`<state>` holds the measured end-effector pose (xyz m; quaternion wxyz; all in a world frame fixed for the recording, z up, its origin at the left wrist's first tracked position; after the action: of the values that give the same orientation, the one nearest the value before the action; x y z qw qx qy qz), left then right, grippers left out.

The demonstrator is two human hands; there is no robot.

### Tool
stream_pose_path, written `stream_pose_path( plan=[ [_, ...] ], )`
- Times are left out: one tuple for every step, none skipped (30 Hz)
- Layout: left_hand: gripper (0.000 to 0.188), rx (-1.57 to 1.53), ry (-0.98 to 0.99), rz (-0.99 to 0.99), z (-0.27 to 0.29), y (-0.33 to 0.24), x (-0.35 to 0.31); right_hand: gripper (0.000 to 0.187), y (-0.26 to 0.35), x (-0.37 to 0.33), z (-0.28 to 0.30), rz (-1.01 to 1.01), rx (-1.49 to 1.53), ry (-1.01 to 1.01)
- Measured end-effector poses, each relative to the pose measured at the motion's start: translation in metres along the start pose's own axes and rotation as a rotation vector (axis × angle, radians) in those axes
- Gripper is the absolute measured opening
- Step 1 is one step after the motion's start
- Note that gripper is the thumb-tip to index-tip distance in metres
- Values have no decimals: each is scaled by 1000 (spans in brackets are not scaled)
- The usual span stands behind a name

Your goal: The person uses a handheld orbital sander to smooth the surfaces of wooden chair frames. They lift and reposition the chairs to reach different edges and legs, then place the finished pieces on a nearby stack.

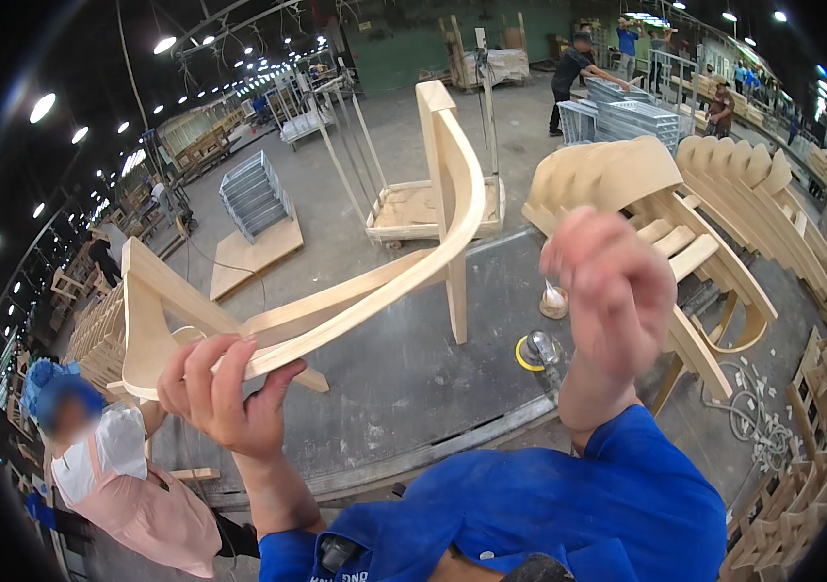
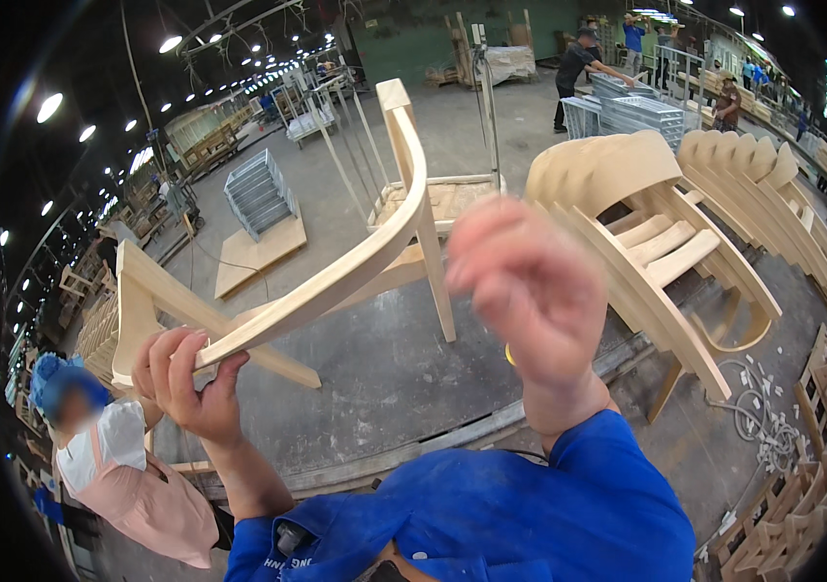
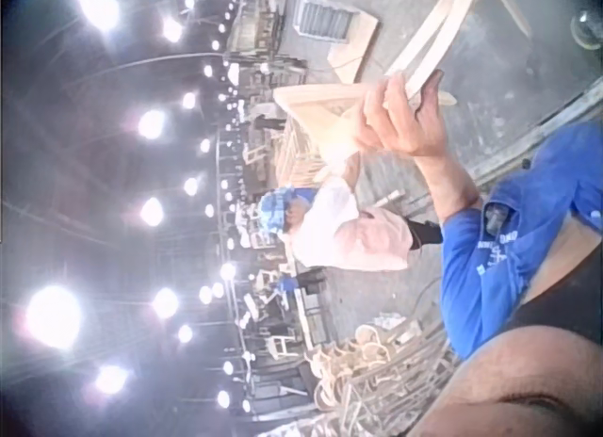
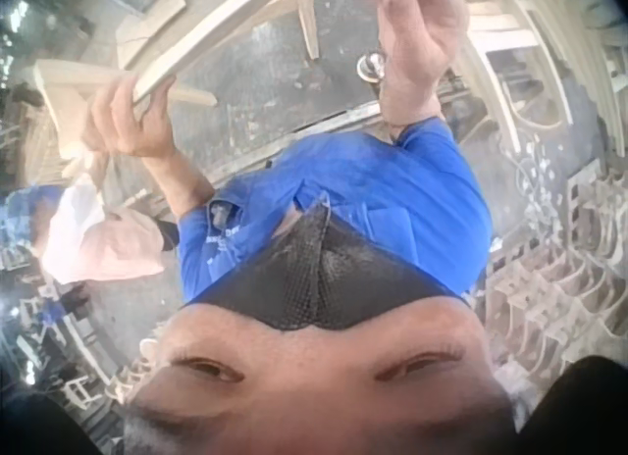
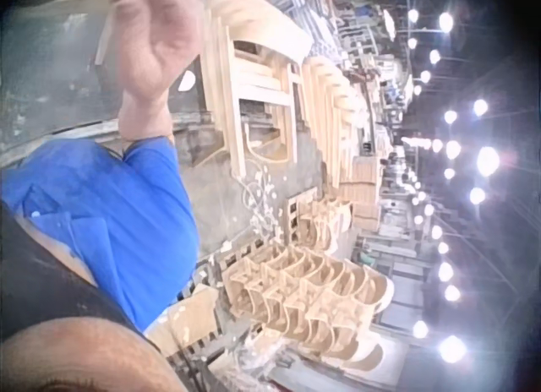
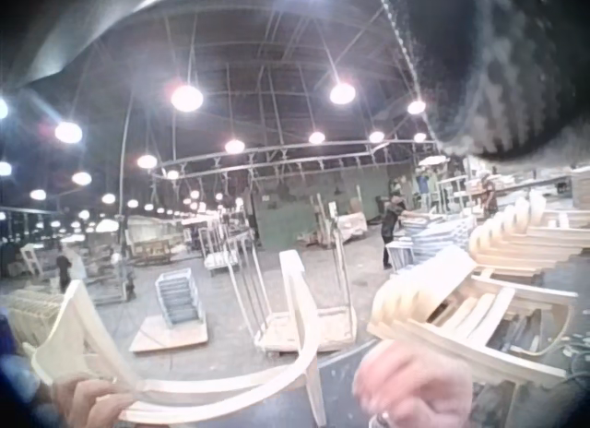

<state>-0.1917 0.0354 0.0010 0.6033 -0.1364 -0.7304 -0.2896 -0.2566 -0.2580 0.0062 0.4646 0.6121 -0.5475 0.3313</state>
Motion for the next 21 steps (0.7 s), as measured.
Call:
stream_pose_path(
  plan=[
    [45, -4, 12, 20, 4, -2, -4, 12, -5, -2, 4, 4, -58, -118],
    [44, -5, 13, 26, 8, -3, -6, 9, -11, -5, 6, -19, -131, -160],
    [44, -9, 12, 30, 12, -5, -8, 7, -16, -8, 8, -31, -193, -209],
    [43, -14, 10, 33, 14, -6, -9, 7, -20, -12, 8, -36, -250, -207],
    [42, -17, 14, 33, 16, -7, -9, 7, -23, -15, 8, -44, -305, -212],
    [41, -15, 7, 25, 19, -9, -10, 7, -26, -17, 8, -53, -360, -215],
    [41, -11, 9, 24, 22, -10, -10, 6, -28, -20, 7, -63, -409, -219],
    [40, -9, 8, 22, 25, -12, -10, 6, -30, -22, 6, -62, -452, -223],
    [40, 4, -4, 7, 27, -14, -11, 6, -31, -25, 5, -62, -490, -229],
    [40, 2, -5, 10, 30, -15, -11, 5, -32, -28, 4, -60, -521, -229],
    [40, -5, -7, 11, 32, -17, -12, 6, -32, -31, 3, -25, -571, -208],
    [40, -10, -10, 11, 33, -17, -12, 7, -32, -33, 1, 14, -614, -179],
    [39, -15, -13, 7, 35, -18, -13, 9, -32, -35, 0, 34, -656, -159],
    [39, -18, -15, 3, 36, -18, -13, 10, -30, -37, -1, 71, -675, -148],
    [38, -14, -4, 0, 37, -18, -14, 12, -28, -40, -2, 89, -694, -145],
    [38, -19, -16, -2, 37, -18, -14, 13, -26, -42, -3, 116, -710, -141],
    [38, -22, -14, -2, 37, -17, -14, 19, -25, -46, -5, 66, -658, -152],
    [38, -31, -20, 5, 36, -17, -14, 20, -23, -48, -8, 118, -668, -124],
    [38, -26, -23, -4, 35, -16, -15, 21, -21, -49, -11, 172, -678, -96],
    [38, -27, -31, -5, 34, -16, -15, 23, -19, -51, -15, 220, -686, -78],
    [37, -26, -37, -6, 33, -16, -15, 25, -18, -53, -19, 255, -707, -44]
  ],
)
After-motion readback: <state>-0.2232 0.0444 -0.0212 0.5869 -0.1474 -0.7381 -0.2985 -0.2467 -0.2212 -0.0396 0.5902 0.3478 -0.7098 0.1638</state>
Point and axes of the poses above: each hand's wrist, its own x-axis towards the middle knuckle, its own z-axis out of the back of the hand, y = z × x, the point moved 2 cm from there along x, towards the middle knuckle, and after that the axes turned 14 degrees about -y, right-handed, at the moved point
